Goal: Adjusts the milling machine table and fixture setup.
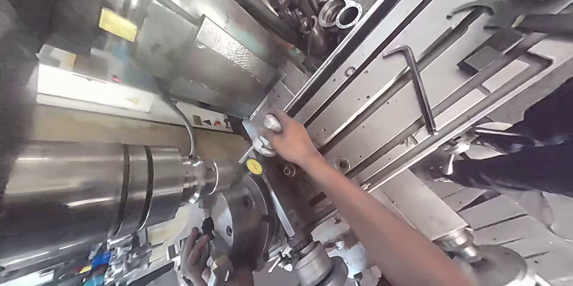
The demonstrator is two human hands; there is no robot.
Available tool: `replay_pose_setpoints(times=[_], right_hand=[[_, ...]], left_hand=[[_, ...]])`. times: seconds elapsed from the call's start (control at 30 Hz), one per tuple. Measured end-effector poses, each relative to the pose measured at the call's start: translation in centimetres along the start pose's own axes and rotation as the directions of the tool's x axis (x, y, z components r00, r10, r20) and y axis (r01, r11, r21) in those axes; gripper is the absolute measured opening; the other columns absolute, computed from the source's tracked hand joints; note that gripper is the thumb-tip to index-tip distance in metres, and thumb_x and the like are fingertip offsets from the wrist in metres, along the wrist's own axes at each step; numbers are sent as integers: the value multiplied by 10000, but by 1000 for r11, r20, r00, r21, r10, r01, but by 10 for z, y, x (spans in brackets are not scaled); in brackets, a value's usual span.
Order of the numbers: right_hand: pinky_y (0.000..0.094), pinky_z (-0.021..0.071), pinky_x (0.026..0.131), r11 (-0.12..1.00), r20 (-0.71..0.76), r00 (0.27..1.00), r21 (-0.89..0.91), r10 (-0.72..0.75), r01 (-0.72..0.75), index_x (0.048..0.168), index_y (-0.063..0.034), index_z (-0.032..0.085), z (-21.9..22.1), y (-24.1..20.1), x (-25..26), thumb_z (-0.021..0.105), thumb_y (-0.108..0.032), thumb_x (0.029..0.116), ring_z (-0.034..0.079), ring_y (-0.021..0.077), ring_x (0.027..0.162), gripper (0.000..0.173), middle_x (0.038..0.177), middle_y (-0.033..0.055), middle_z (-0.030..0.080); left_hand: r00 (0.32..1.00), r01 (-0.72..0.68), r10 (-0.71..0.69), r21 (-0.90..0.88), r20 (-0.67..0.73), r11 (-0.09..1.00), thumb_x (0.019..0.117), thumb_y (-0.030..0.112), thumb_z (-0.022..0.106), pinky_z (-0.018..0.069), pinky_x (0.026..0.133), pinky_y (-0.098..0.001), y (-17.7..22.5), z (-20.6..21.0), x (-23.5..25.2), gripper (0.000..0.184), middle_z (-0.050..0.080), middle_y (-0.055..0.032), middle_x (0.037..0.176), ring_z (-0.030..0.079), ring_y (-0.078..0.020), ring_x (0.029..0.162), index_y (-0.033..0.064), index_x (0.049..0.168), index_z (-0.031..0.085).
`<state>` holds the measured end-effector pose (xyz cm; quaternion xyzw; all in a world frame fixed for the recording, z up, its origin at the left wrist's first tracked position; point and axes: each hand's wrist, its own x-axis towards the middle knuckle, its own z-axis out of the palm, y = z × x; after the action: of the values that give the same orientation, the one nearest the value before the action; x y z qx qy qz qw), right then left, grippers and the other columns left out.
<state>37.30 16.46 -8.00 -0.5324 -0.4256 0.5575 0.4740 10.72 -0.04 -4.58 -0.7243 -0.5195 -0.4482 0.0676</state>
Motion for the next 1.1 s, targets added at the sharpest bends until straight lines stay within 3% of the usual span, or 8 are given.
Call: replay_pose_setpoints(times=[0.2, 0.33, 0.43, 0.53, 0.77, 0.9, 1.0, 1.1], right_hand=[[491, 593, 725, 977, -418, 904, 136, -92, 162, 1426, -233, 556, -23, -4, 6, 683, -350, 975, 711, 219, 852, 482, 1036, 69, 722], [595, 548, 659, 999, -146, 989, 10, 32, -31, 1444, -245, 533, 25, 2, -8, 665, -385, 983, 696, 361, 831, 500, 985, 163, 709], [603, 557, 803, 999, 46, 999, -45, 26, -24, 1440, -259, 537, 13, 3, 9, 647, -394, 987, 706, 328, 974, 486, 1102, 128, 721], [590, 572, 786, 1000, -25, 1000, 20, 7, -6, 1408, -283, 559, 4, 2, 9, 673, -389, 979, 716, 298, 930, 456, 1061, 106, 729], [500, 589, 697, 983, -369, 929, 151, -42, 104, 1395, -260, 568, -18, 3, 6, 695, -369, 965, 704, 223, 822, 461, 1025, 63, 717], [586, 560, 673, 1000, -166, 986, -4, -10, 10, 1458, -248, 521, 23, 1, -14, 674, -368, 984, 695, 353, 842, 512, 1020, 167, 704], [602, 555, 816, 996, 34, 999, -91, -15, 18, 1443, -253, 539, 9, 2, 4, 656, -375, 978, 705, 333, 984, 494, 1108, 126, 722], [570, 577, 770, 999, -104, 994, 27, -37, 40, 1370, -264, 593, -10, 0, 3, 703, -334, 952, 719, 282, 907, 439, 1040, 88, 734]], left_hand=[[998, -30, 32, 44, -54, 999, 1013, 638, 352, 360, 1167, -426, -13, -1, -5, 655, 597, -104, 1383, 491, -244, 1383, 73, 1186, 634], [999, 36, -36, 15, -21, 999, 1004, 656, 369, 345, 1181, -374, 4, -1, -1, 676, 566, -74, 1406, 447, -195, 1410, 61, 1187, 633], [998, 38, -38, -6, -43, 999, 994, 655, 392, 347, 1184, -416, 4, 1, -2, 666, 574, -91, 1397, 455, -227, 1406, 63, 1186, 628], [1000, 19, -19, 15, -21, 1000, 1008, 643, 375, 351, 1180, -404, 0, 0, -2, 641, 563, -76, 1412, 453, -214, 1408, 87, 1204, 625], [992, 68, -65, 19, -104, 998, 1006, 544, 417, 466, 1086, -399, 3, 7, -5, 661, 538, -235, 1396, 517, -280, 1357, -68, 1209, 560], [995, 53, -54, -14, -89, 999, 1014, 575, 407, 404, 1135, -407, 4, 6, -5, 670, 556, -184, 1390, 487, -268, 1379, -31, 1246, 576], [999, 6, -5, 11, -34, 1000, 1017, 618, 384, 352, 1184, -415, 0, 0, -3, 621, 578, -97, 1394, 461, -236, 1406, 68, 1176, 625], [999, -19, 19, 0, -36, 1000, 1006, 637, 395, 361, 1178, -398, 1, 3, -1, 624, 584, -67, 1388, 469, -207, 1399, 81, 1161, 630]])
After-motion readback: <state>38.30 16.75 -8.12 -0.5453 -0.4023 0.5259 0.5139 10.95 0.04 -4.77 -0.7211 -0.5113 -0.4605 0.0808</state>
